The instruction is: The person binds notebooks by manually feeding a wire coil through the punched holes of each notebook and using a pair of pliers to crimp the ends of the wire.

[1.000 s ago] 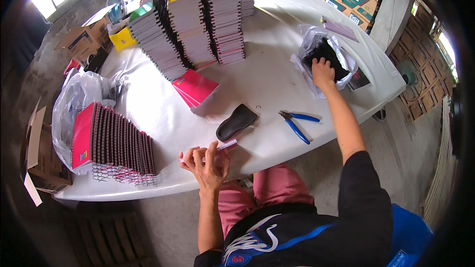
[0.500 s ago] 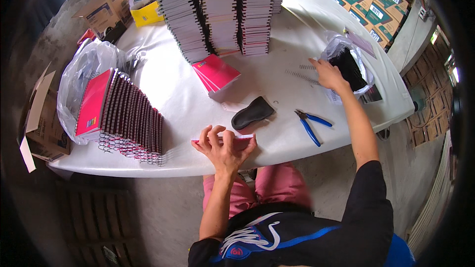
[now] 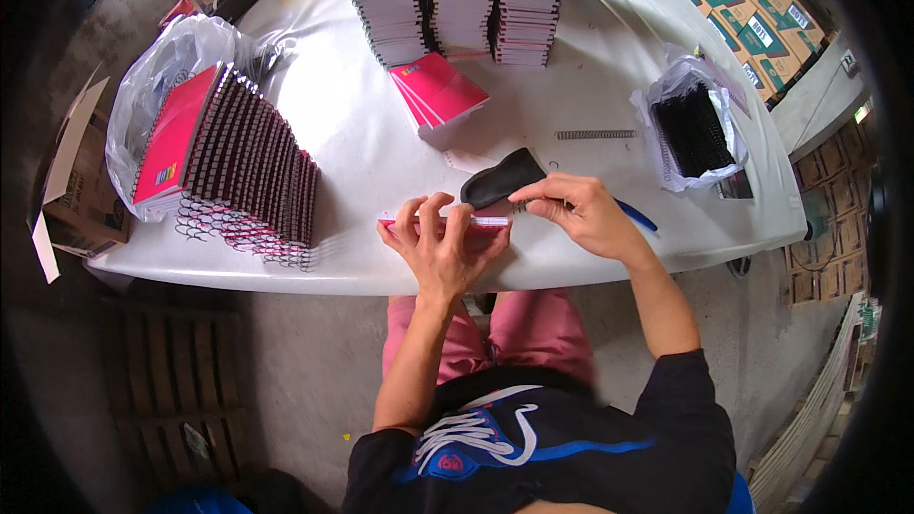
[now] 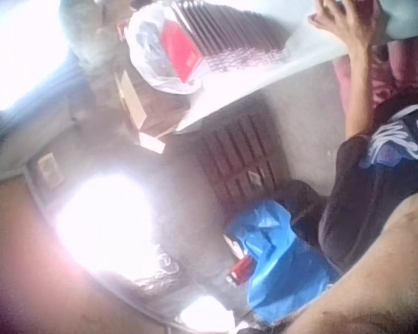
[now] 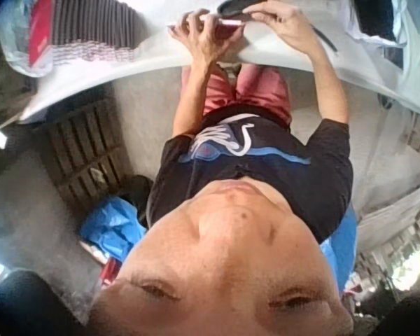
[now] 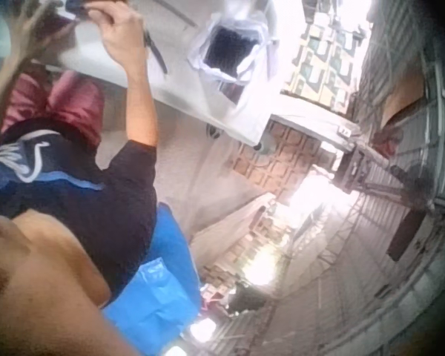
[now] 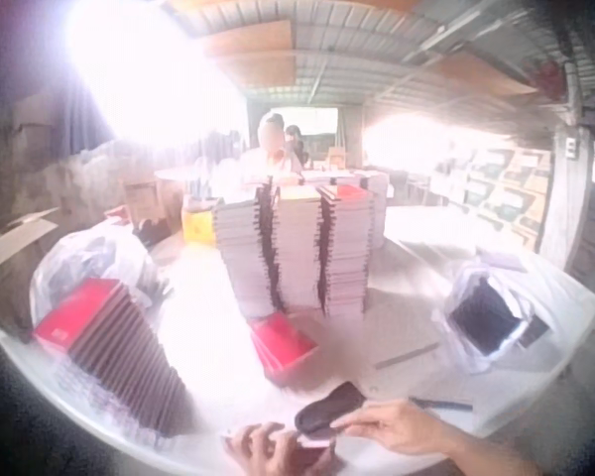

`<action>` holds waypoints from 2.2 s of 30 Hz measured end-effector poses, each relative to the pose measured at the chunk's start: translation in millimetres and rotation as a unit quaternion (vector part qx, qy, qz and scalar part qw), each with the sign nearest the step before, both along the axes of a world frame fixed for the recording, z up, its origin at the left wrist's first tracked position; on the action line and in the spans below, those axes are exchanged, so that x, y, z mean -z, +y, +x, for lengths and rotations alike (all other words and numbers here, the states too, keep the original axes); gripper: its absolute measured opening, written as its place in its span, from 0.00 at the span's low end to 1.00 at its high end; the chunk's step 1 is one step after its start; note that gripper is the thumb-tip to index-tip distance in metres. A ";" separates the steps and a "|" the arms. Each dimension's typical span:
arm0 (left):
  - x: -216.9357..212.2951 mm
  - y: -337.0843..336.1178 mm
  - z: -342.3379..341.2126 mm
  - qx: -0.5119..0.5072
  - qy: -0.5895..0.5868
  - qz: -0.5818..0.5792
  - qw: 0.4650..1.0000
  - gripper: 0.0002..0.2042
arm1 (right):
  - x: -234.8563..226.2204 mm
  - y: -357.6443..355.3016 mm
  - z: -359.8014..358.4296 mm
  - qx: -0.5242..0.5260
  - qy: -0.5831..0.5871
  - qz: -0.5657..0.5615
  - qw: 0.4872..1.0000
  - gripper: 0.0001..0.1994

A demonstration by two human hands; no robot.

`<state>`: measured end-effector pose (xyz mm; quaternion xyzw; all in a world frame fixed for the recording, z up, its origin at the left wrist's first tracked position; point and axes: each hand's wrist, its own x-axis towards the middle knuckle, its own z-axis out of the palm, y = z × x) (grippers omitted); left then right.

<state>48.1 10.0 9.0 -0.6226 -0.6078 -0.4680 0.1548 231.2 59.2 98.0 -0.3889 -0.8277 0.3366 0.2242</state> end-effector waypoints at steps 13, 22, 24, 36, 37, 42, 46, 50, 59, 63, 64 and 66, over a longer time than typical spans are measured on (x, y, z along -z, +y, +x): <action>-0.3 0.6 -3.5 0.007 0.019 -0.015 1.000 0.20 | 17.7 -1.5 -8.0 -0.014 0.170 -0.088 0.981 0.09; -7.8 0.8 1.8 0.001 0.009 -0.025 1.000 0.21 | 21.3 5.3 -3.7 -0.046 0.142 -0.006 0.989 0.11; -5.7 0.4 -0.3 0.000 0.009 -0.038 0.999 0.21 | 19.0 5.9 -3.7 -0.060 0.143 -0.066 0.986 0.09; -2.4 -1.4 -7.7 0.004 0.028 -0.059 0.998 0.28 | 14.7 -5.6 -10.2 0.003 0.077 0.049 0.996 0.17; -5.2 -1.3 -8.8 0.018 0.016 -0.064 0.998 0.27 | 20.0 -4.7 -8.3 0.012 0.086 0.102 0.991 0.16; -10.4 0.3 -14.7 0.047 -0.023 -0.046 0.998 0.24 | 7.1 4.1 -5.5 -0.036 0.038 -0.109 0.993 0.11; -11.9 0.3 -17.6 0.088 -0.066 -0.042 0.993 0.26 | 16.6 34.7 -2.7 -0.067 0.008 -0.030 0.997 0.17; -20.0 -2.4 -18.4 0.076 -0.033 -0.046 0.995 0.28 | 51.7 55.7 -4.2 -0.093 -0.140 0.262 0.950 0.19; -12.8 0.7 -21.8 0.117 -0.136 -0.076 0.981 0.32 | 41.3 51.5 2.6 -0.216 0.374 -0.243 0.869 0.11; -15.9 0.2 -17.7 0.134 -0.195 -0.096 0.967 0.30 | 50.6 50.3 -1.9 -0.067 0.177 -0.160 0.969 0.12; -18.1 0.7 -16.8 0.132 -0.184 -0.089 0.970 0.30 | 45.9 49.6 0.3 -0.042 0.156 -0.108 0.981 0.10; -17.0 0.7 -18.6 0.126 -0.169 -0.095 0.973 0.31 | 38.7 43.7 -1.9 -0.196 0.393 -0.219 0.871 0.15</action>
